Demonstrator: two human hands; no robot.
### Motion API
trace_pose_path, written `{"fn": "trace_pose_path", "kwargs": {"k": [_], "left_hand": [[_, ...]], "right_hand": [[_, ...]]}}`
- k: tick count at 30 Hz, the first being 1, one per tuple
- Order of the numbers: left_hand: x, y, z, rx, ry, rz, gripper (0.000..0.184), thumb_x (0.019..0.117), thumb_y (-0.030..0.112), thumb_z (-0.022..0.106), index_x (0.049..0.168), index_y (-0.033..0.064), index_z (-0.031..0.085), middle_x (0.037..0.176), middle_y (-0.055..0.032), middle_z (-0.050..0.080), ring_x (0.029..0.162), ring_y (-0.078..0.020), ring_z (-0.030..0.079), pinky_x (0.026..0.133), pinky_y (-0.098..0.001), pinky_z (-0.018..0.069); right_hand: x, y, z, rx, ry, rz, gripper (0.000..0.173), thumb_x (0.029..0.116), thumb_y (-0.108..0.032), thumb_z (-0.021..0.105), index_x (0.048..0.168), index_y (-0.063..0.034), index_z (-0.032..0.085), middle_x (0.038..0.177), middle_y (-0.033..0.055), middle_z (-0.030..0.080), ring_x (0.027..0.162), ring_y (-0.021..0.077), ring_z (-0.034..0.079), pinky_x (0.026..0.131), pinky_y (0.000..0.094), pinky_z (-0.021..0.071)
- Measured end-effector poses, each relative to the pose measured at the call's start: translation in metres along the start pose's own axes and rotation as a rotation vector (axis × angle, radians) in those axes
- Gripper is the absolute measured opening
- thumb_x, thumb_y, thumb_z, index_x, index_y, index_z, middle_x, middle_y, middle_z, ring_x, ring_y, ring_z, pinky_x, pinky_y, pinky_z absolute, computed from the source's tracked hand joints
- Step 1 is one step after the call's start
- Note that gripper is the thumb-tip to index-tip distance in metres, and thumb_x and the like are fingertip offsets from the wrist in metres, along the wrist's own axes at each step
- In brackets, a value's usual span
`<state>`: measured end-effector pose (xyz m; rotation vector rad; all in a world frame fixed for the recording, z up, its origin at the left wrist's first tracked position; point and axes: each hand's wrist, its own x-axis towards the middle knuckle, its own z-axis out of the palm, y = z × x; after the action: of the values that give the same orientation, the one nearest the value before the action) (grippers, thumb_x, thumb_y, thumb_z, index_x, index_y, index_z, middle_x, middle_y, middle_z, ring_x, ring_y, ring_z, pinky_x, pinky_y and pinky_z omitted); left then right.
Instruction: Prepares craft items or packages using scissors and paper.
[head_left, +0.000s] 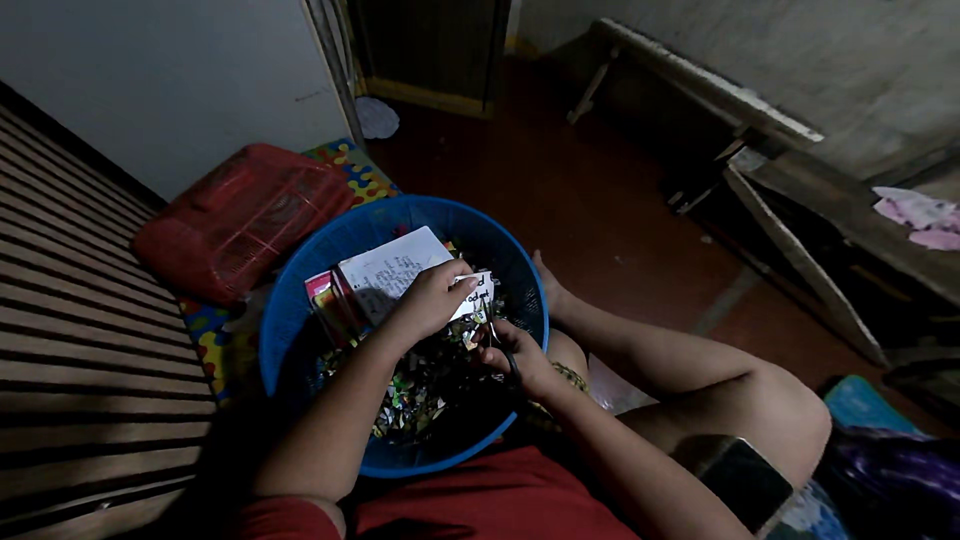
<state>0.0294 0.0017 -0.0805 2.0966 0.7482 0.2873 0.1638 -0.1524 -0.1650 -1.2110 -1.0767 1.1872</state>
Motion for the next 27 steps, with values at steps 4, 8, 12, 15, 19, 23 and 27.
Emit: {"fn": "trace_pose_path", "kwargs": {"k": [4, 8, 12, 15, 19, 23, 27], "left_hand": [[0.0011, -0.0011, -0.0001, 0.001, -0.002, -0.004, 0.024, 0.1083, 0.026, 0.053, 0.111, 0.0051, 0.064, 0.089, -0.0123, 0.068, 0.076, -0.0213, 0.066, 0.074, -0.0429, 0.0566], [0.0004, 0.0011, -0.0008, 0.035, 0.010, -0.010, 0.023, 0.1077, 0.025, 0.054, 0.109, 0.0045, 0.065, 0.087, -0.0123, 0.065, 0.075, -0.0214, 0.061, 0.072, -0.0423, 0.0527], [0.0006, 0.0011, -0.0010, 0.050, 0.010, -0.007, 0.022, 0.1077, 0.024, 0.054, 0.110, 0.0047, 0.065, 0.088, -0.0124, 0.066, 0.076, -0.0212, 0.062, 0.073, -0.0424, 0.0531], [0.0007, 0.0018, -0.0014, 0.064, 0.009, -0.013, 0.022, 0.1078, 0.023, 0.054, 0.111, 0.0042, 0.065, 0.088, -0.0130, 0.065, 0.074, -0.0220, 0.061, 0.072, -0.0430, 0.0528], [0.0009, 0.0014, -0.0026, 0.059, 0.007, -0.008, 0.023, 0.1080, 0.023, 0.054, 0.112, 0.0038, 0.065, 0.091, -0.0140, 0.067, 0.077, -0.0231, 0.064, 0.074, -0.0443, 0.0544], [0.0002, 0.0045, -0.0019, 0.065, -0.032, -0.024, 0.023, 0.1078, 0.022, 0.054, 0.113, 0.0033, 0.065, 0.093, -0.0152, 0.067, 0.079, -0.0245, 0.064, 0.075, -0.0457, 0.0543], [0.0007, 0.0070, 0.0048, 0.104, -0.057, -0.030, 0.022, 0.1073, 0.023, 0.055, 0.111, 0.0039, 0.066, 0.090, -0.0135, 0.066, 0.078, -0.0235, 0.063, 0.075, -0.0456, 0.0533]], "right_hand": [[0.0000, -0.0001, -0.0003, -0.012, 0.001, 0.025, 0.064, 0.0818, -0.060, 0.077, 0.112, -0.0057, 0.062, 0.087, -0.0038, 0.066, 0.077, 0.0067, 0.065, 0.072, 0.0275, 0.0572], [0.0001, -0.0005, -0.0002, 0.007, -0.011, 0.026, 0.064, 0.0812, -0.061, 0.077, 0.111, -0.0060, 0.061, 0.086, -0.0038, 0.066, 0.077, 0.0072, 0.066, 0.073, 0.0284, 0.0573], [0.0005, -0.0007, -0.0006, 0.019, -0.020, 0.034, 0.064, 0.0814, -0.061, 0.077, 0.111, -0.0061, 0.061, 0.086, -0.0033, 0.067, 0.077, 0.0086, 0.066, 0.073, 0.0291, 0.0579], [0.0006, 0.0000, -0.0011, 0.034, -0.024, 0.035, 0.064, 0.0815, -0.061, 0.077, 0.111, -0.0062, 0.061, 0.086, -0.0031, 0.068, 0.076, 0.0088, 0.067, 0.072, 0.0293, 0.0580], [0.0001, -0.0007, -0.0013, 0.033, -0.016, 0.043, 0.064, 0.0807, -0.061, 0.077, 0.110, -0.0066, 0.061, 0.083, -0.0037, 0.068, 0.073, 0.0078, 0.066, 0.069, 0.0274, 0.0571], [0.0005, -0.0007, -0.0022, 0.014, -0.043, 0.049, 0.063, 0.0809, -0.059, 0.077, 0.111, -0.0068, 0.061, 0.086, -0.0043, 0.066, 0.075, 0.0070, 0.064, 0.070, 0.0273, 0.0561], [0.0009, -0.0005, -0.0015, -0.004, -0.012, 0.060, 0.058, 0.0838, -0.055, 0.077, 0.111, -0.0055, 0.061, 0.083, -0.0034, 0.066, 0.071, 0.0066, 0.063, 0.066, 0.0261, 0.0542]]}}
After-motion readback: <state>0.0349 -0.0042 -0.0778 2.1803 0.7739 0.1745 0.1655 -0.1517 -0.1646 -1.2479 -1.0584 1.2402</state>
